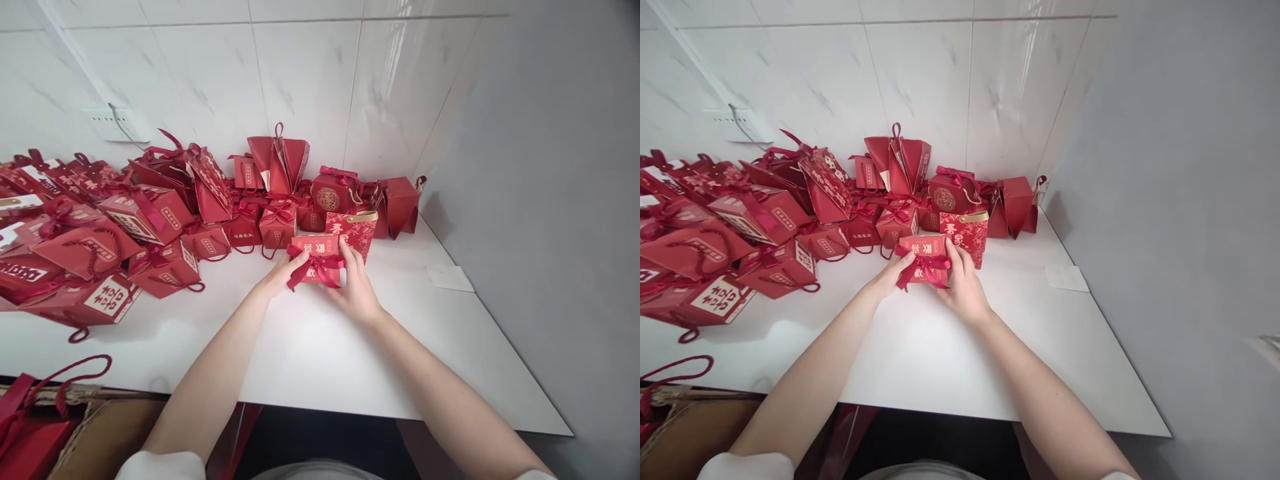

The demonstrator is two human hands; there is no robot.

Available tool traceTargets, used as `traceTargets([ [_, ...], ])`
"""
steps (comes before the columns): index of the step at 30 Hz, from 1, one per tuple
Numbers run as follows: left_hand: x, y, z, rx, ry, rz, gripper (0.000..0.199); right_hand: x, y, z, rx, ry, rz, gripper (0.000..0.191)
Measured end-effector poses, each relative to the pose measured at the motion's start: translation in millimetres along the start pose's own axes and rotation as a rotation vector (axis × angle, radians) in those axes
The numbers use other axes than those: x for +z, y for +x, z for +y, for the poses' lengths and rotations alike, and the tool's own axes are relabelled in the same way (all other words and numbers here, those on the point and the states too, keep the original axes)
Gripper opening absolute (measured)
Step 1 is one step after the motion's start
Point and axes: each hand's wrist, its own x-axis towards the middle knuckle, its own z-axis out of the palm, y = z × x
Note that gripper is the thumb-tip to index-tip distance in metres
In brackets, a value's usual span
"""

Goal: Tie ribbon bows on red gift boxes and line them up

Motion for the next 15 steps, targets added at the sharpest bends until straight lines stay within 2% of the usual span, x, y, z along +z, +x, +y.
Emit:
traceTargets([
  [3,-3.9,-1.0,4.1,0.026,0.056,-0.015,0.065,-4.5,0.3,3.6,0.074,0.048,-0.088,0.098],
  [5,-4.9,-1.1,6.0,0.023,0.093,0.012,0.065,-9.3,1.2,8.4,0.045,0.075,-0.154,0.108],
  [6,-5.5,-0.8,6.9,0.019,0.105,0.036,0.064,-11.8,1.9,11.3,0.013,0.085,-0.182,0.108],
  [7,-6.5,-0.3,7.9,0.013,0.110,0.061,0.062,-14.0,2.8,14.4,-0.014,0.093,-0.182,0.100],
  [8,-7.7,0.3,8.9,0.004,0.108,0.080,0.060,-15.9,3.7,17.9,-0.019,0.098,-0.137,0.082],
  [9,-9.3,0.9,9.9,-0.005,0.101,0.094,0.058,-17.1,4.8,22.0,0.004,0.096,-0.038,0.060],
  [10,-11.0,1.4,10.8,-0.013,0.089,0.105,0.057,-17.7,5.8,26.7,0.054,0.089,0.099,0.043],
  [11,-12.6,1.8,11.7,-0.021,0.079,0.117,0.057,-17.8,6.9,32.2,0.119,0.077,0.247,0.034],
  [13,-15.4,2.3,12.7,-0.032,0.068,0.140,0.059,-16.8,9.2,45.9,0.249,0.056,0.460,0.039],
  [15,-16.7,2.4,13.0,-0.054,0.037,0.144,0.063,-15.0,11.9,62.0,0.355,0.080,0.479,0.064],
])
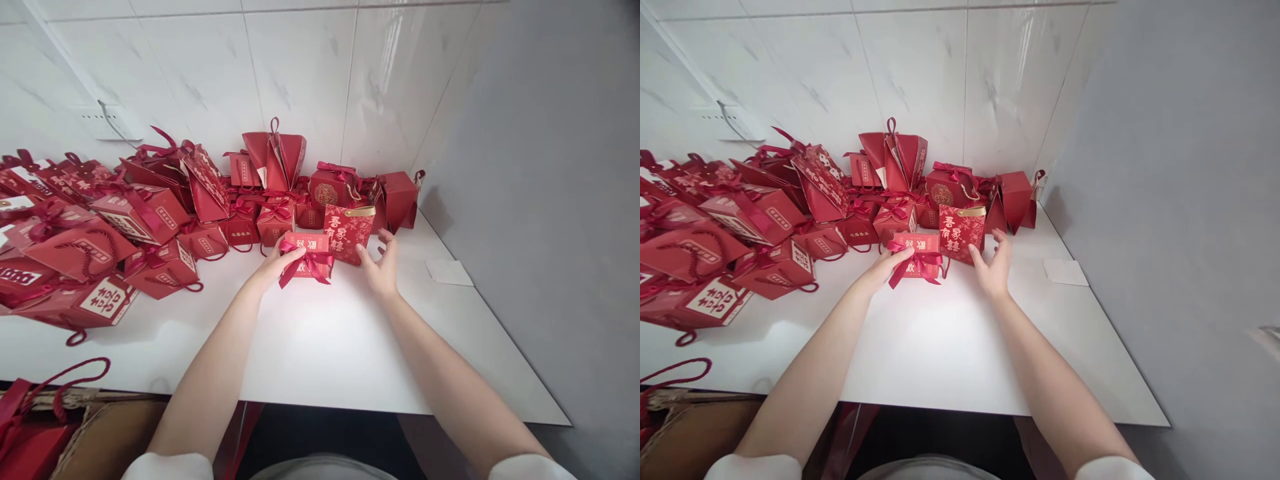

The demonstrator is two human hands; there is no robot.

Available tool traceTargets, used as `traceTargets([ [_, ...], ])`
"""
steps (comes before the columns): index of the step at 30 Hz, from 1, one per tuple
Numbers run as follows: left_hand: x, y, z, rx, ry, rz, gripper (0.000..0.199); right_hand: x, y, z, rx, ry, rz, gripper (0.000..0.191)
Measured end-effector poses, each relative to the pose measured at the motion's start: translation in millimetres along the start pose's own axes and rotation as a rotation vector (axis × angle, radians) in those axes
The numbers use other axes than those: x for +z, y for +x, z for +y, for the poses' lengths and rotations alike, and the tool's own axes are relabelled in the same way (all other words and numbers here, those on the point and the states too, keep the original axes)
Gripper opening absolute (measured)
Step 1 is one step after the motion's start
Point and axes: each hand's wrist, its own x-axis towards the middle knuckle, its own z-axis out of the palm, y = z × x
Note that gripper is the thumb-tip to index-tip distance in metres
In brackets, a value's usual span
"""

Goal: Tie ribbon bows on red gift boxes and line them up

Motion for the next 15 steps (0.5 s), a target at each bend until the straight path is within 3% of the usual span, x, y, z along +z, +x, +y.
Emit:
traceTargets([
  [3,0.7,0.2,0.1,-0.073,-0.074,0.026,0.065,5.4,10.8,20.1,0.133,0.088,-0.118,0.098],
  [6,3.2,-0.3,2.0,-0.140,-0.151,0.052,0.064,10.0,17.4,31.5,0.160,0.202,-0.216,0.112],
  [8,4.8,-1.7,5.5,-0.184,-0.215,0.059,0.062,11.3,18.3,33.5,0.171,0.221,-0.273,0.104],
  [11,5.8,-5.7,12.9,-0.283,-0.289,0.013,0.067,9.4,16.7,31.8,0.190,0.147,-0.302,0.075],
  [15,1.9,-9.5,17.9,-0.436,-0.325,-0.169,0.081,0.4,17.3,29.8,0.175,-0.030,-0.167,0.062],
])
